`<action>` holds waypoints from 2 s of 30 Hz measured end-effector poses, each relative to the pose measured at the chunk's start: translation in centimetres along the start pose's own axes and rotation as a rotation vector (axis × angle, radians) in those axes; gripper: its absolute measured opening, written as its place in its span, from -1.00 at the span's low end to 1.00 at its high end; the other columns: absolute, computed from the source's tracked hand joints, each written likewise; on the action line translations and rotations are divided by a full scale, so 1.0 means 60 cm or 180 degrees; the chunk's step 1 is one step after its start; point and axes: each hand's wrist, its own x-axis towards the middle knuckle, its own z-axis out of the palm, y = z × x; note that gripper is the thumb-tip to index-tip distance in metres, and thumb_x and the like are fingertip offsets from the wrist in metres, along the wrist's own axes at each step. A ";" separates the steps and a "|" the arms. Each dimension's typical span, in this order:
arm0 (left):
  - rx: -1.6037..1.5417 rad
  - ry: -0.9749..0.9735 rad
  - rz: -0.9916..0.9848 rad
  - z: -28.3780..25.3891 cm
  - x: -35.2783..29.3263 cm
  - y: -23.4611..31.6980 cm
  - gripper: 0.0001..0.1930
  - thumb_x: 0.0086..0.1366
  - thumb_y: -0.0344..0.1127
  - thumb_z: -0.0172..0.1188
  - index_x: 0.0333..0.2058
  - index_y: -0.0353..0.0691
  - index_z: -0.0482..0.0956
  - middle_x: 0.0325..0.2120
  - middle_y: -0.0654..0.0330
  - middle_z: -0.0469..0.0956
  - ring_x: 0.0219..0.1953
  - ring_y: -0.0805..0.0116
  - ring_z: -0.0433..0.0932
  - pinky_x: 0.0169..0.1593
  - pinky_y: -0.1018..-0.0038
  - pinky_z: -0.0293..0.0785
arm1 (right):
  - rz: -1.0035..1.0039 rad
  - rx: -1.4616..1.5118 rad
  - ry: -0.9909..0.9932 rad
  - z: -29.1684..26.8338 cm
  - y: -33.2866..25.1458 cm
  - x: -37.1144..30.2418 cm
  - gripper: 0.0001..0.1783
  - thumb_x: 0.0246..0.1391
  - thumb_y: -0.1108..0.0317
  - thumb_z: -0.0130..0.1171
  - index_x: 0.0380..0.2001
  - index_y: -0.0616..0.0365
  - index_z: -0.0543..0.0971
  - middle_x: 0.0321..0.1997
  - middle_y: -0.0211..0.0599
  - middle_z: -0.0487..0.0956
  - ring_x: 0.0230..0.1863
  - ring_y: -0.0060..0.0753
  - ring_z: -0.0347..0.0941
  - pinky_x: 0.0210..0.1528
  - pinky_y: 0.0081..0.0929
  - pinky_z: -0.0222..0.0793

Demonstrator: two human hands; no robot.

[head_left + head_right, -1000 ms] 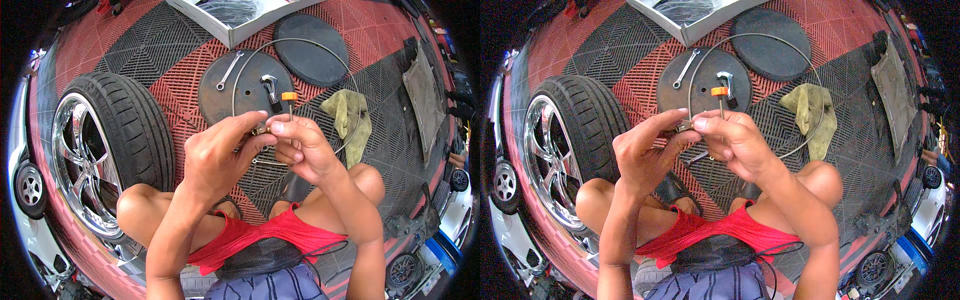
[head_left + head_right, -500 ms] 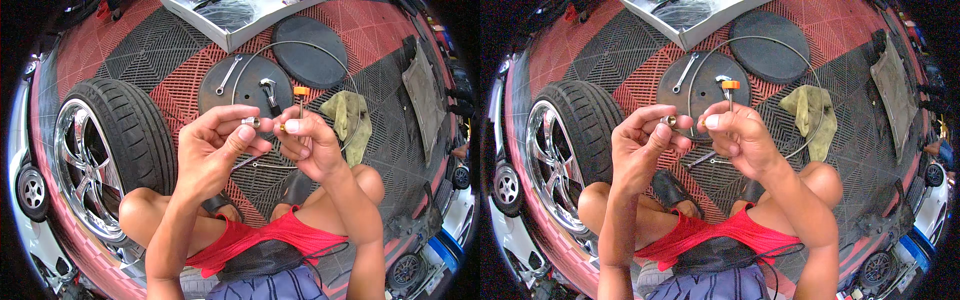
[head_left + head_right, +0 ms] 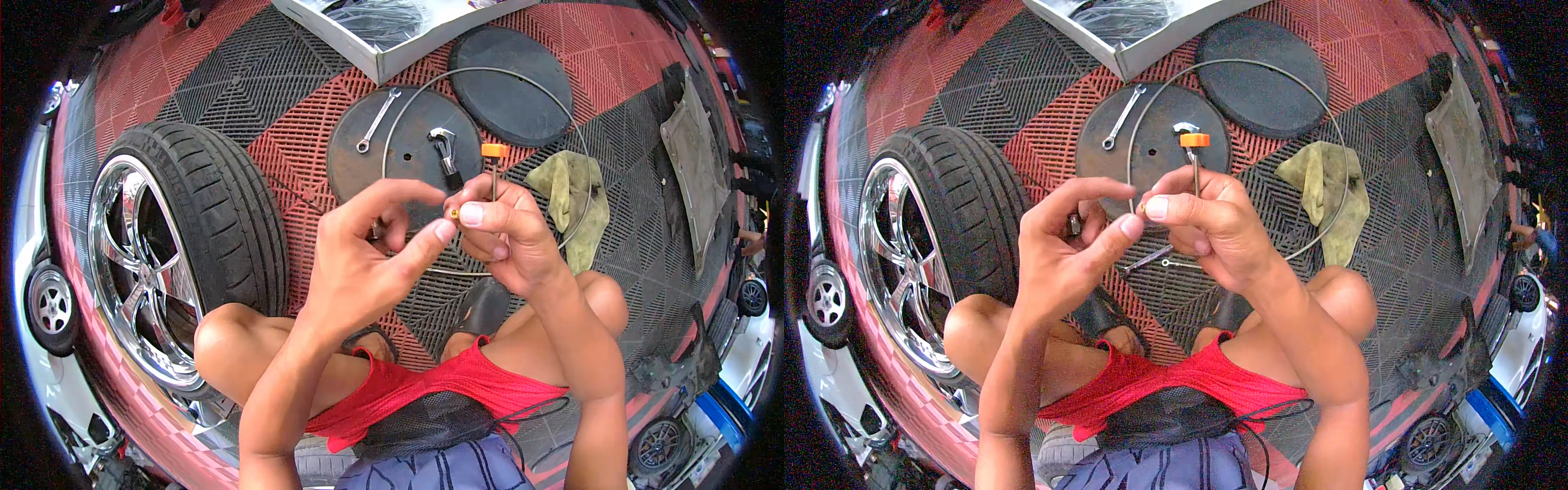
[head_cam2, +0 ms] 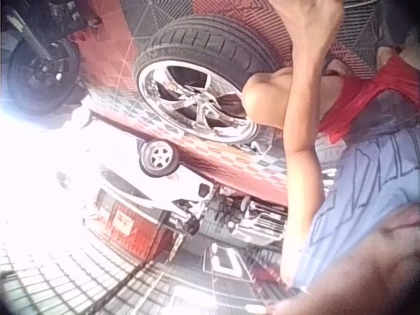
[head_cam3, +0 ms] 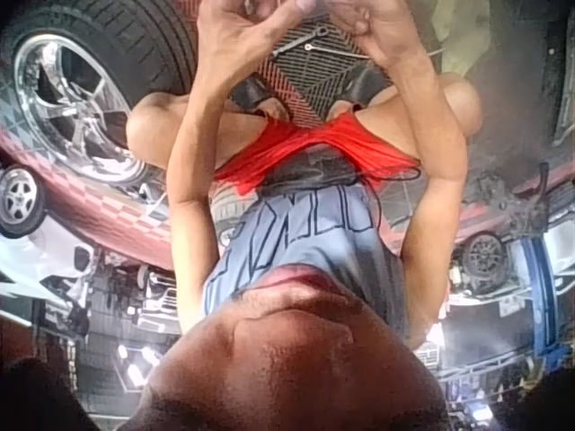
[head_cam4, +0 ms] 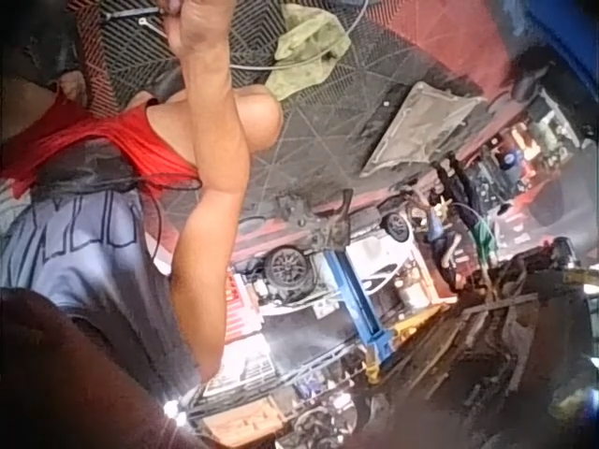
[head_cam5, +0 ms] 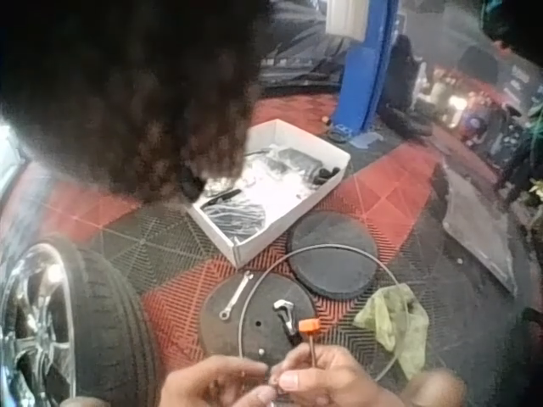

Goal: Repairing or assembling a metal brake line or cable assembly using small tools.

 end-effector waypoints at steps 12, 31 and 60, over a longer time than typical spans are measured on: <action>0.0590 0.0862 0.0626 -0.015 0.004 -0.001 -0.85 0.11 -0.44 0.28 -0.30 -0.26 0.59 -0.74 0.38 0.22 -0.67 0.63 0.18 -0.60 0.58 0.10 | -0.0445 -0.3466 0.0745 -0.073 0.044 0.100 -0.69 0.05 0.18 0.16 -0.47 0.26 0.57 -0.59 -0.18 0.54 -0.60 -0.25 0.42 -0.51 -0.38 0.30; -0.1796 0.1497 -0.0115 -0.077 -0.013 0.014 -0.75 0.28 -0.34 0.12 -0.12 -0.33 0.46 -0.51 0.39 0.35 -0.51 0.66 0.23 -0.47 0.73 0.15 | -0.0442 -0.6491 0.0379 -0.198 0.206 0.214 -0.65 -0.08 0.35 0.20 -0.19 0.17 0.42 -0.20 -0.02 0.44 -0.24 0.05 0.52 -0.24 -0.10 0.49; -0.0234 0.0184 0.0295 0.004 -0.014 -0.016 -0.81 0.20 -0.45 0.21 -0.19 -0.29 0.54 -0.50 0.46 0.43 -0.58 0.73 0.11 -0.52 0.73 0.08 | -0.2669 -0.5037 0.0131 0.013 0.007 -0.014 -0.77 -0.16 0.45 0.28 -0.36 0.21 0.51 -0.45 -0.23 0.46 -0.41 -0.25 0.49 -0.38 -0.38 0.42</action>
